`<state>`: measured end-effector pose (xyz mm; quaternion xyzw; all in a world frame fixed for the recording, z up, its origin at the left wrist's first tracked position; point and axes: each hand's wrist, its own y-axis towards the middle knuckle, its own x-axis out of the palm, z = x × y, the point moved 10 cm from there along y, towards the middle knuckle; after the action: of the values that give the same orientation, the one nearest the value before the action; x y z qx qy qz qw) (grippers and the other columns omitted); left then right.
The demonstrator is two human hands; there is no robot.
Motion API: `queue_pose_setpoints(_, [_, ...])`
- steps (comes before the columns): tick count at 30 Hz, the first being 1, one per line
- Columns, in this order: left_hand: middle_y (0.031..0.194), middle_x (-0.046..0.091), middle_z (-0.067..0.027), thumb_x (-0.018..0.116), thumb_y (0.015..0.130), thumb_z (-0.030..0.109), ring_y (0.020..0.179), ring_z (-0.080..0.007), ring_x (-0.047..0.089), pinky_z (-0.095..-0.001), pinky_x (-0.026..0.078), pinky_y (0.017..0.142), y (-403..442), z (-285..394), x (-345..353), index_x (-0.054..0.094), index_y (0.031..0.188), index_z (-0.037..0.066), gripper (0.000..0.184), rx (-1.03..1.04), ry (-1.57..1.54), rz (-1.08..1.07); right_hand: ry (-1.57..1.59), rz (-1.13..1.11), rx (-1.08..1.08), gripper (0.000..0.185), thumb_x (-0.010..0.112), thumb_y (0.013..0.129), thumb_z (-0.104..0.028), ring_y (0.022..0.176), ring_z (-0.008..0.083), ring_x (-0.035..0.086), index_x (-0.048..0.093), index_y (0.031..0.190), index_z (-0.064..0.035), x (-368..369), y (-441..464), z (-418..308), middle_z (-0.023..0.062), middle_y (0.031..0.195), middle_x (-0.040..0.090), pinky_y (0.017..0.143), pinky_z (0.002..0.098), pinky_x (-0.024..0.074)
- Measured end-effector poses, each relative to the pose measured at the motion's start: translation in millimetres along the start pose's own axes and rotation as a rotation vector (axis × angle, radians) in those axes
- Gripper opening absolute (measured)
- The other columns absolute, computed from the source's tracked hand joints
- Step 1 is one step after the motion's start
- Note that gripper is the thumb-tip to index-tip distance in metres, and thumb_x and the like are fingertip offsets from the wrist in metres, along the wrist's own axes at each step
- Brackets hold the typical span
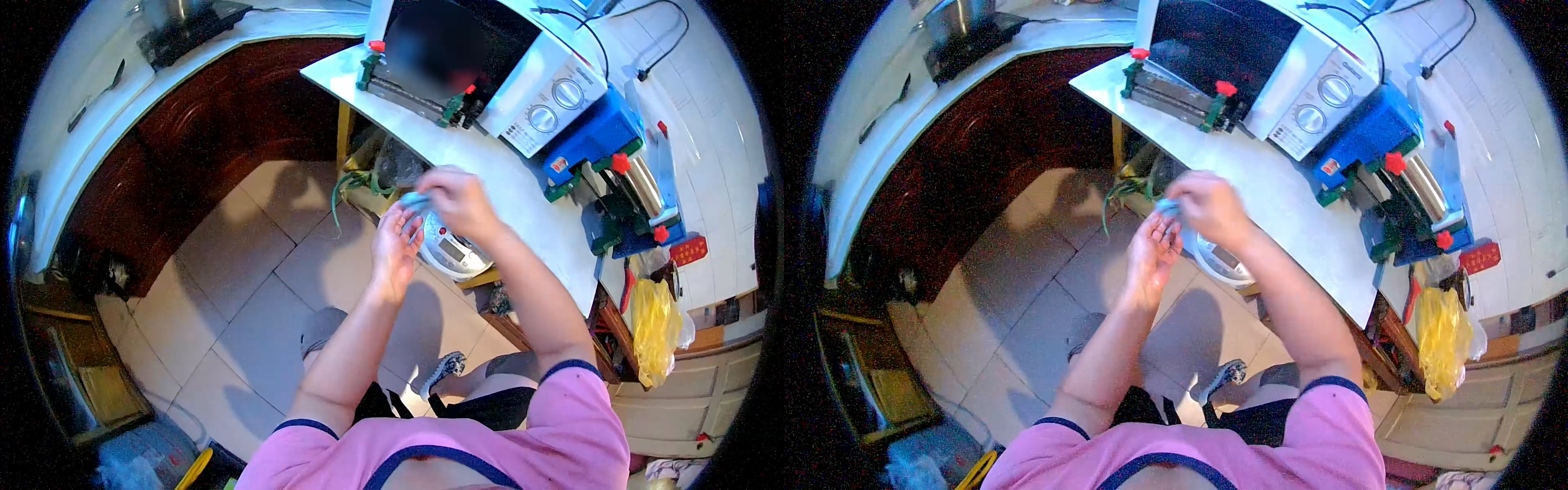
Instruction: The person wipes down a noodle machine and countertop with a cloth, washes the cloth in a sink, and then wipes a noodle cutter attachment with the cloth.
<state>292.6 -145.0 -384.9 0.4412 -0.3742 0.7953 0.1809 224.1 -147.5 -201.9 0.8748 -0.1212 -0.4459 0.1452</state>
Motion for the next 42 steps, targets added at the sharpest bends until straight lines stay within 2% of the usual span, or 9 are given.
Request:
queue_pose_setpoints(6, [0.115,0.055,-0.0066,0.052,0.095,0.024,0.094,-0.0160,0.057,-0.0292,0.049,0.074,-5,19,-9,0.044,0.133,0.009,0.042,0.038,-0.062,0.028,-0.190,0.296,0.519,0.020,0.048,0.076,0.003,0.086,0.0272,0.062,0.066,0.085,0.0000,-130,-87,82,0.0150,0.087,0.064,0.081,0.0316,0.0469])
queue_pose_setpoints(9, [0.115,0.054,-0.0065,0.053,0.095,0.023,0.094,-0.0161,0.056,-0.0287,0.049,0.074,-4,17,-10,0.044,0.133,0.009,0.042,0.025,-0.070,0.016,-0.567,0.317,0.105,0.011,0.058,0.080,-0.006,0.087,0.0290,0.063,0.067,0.084,-0.0015,-121,-87,53,0.0128,0.088,0.066,0.083,0.0371,0.0468])
queue_pose_setpoints(14, [0.114,0.054,-0.0058,0.054,0.094,0.023,0.094,-0.0159,0.056,-0.0277,0.048,0.074,-7,17,-19,0.044,0.133,0.009,0.042,0.010,-0.097,0.066,-0.668,0.026,0.282,0.014,0.066,0.081,-0.017,0.090,0.0319,0.062,0.065,0.088,-0.0037,-110,-55,55,0.0118,0.092,0.066,0.083,0.0414,0.0464])
queue_pose_setpoints(22, [0.114,0.053,-0.0065,0.051,0.094,0.019,0.094,-0.0150,0.055,-0.0281,0.046,0.076,-6,18,-13,0.046,0.130,0.008,0.038,0.012,-0.060,0.073,-0.704,0.199,-0.245,0.031,0.066,0.082,-0.028,0.096,0.0331,0.061,0.066,0.105,-0.0065,-48,128,7,0.0147,0.101,0.065,0.084,0.0422,0.0484])
queue_pose_setpoints(27, [0.110,0.057,-0.0052,0.053,0.092,0.018,0.093,-0.0158,0.057,-0.0274,0.047,0.075,11,19,-21,0.045,0.130,0.011,0.040,0.008,-0.065,0.072,-0.831,0.099,-0.167,0.036,0.063,0.083,-0.036,0.096,0.0325,0.061,0.066,0.105,-0.0079,-22,177,19,0.0148,0.103,0.065,0.084,0.0440,0.0484])
queue_pose_setpoints(32, [0.113,0.058,-0.0052,0.057,0.090,0.016,0.097,-0.0131,0.056,-0.0271,0.045,0.077,13,74,-17,0.049,0.126,0.011,0.038,0.405,0.242,0.127,-0.723,-0.026,-0.084,0.024,0.059,0.087,-0.031,0.082,0.0334,0.062,0.066,0.085,-0.0083,-49,89,-15,0.0124,0.085,0.065,0.072,0.0466,0.0483])
queue_pose_setpoints(38, [0.118,0.055,-0.0109,0.058,0.083,0.004,0.102,-0.0212,0.054,-0.0338,0.042,0.092,-16,123,62,0.054,0.123,0.004,0.040,0.798,0.843,-0.086,-1.092,0.182,0.098,0.027,0.060,0.087,-0.023,0.107,0.0319,0.056,0.067,0.108,-0.0085,-110,-100,32,0.0124,0.113,0.063,0.093,0.0411,0.0443])
queue_pose_setpoints(40, [0.122,0.053,-0.0157,0.062,0.081,0.004,0.110,-0.0287,0.052,-0.0390,0.041,0.096,-18,142,124,0.053,0.124,0.004,0.044,1.136,1.292,-0.148,-0.583,0.177,0.335,0.028,0.059,0.087,-0.016,0.110,0.0322,0.055,0.066,0.112,-0.0068,-127,-141,69,0.0131,0.117,0.062,0.097,0.0393,0.0433])
queue_pose_setpoints(42, [0.131,0.051,-0.0158,0.065,0.080,0.007,0.121,-0.0319,0.048,-0.0383,0.039,0.101,-18,152,185,0.048,0.130,0.006,0.053,1.468,1.646,-0.171,-0.600,0.216,0.355,0.027,0.058,0.086,-0.014,0.110,0.0322,0.056,0.066,0.110,-0.0062,-146,-172,74,0.0126,0.117,0.062,0.096,0.0393,0.0436])
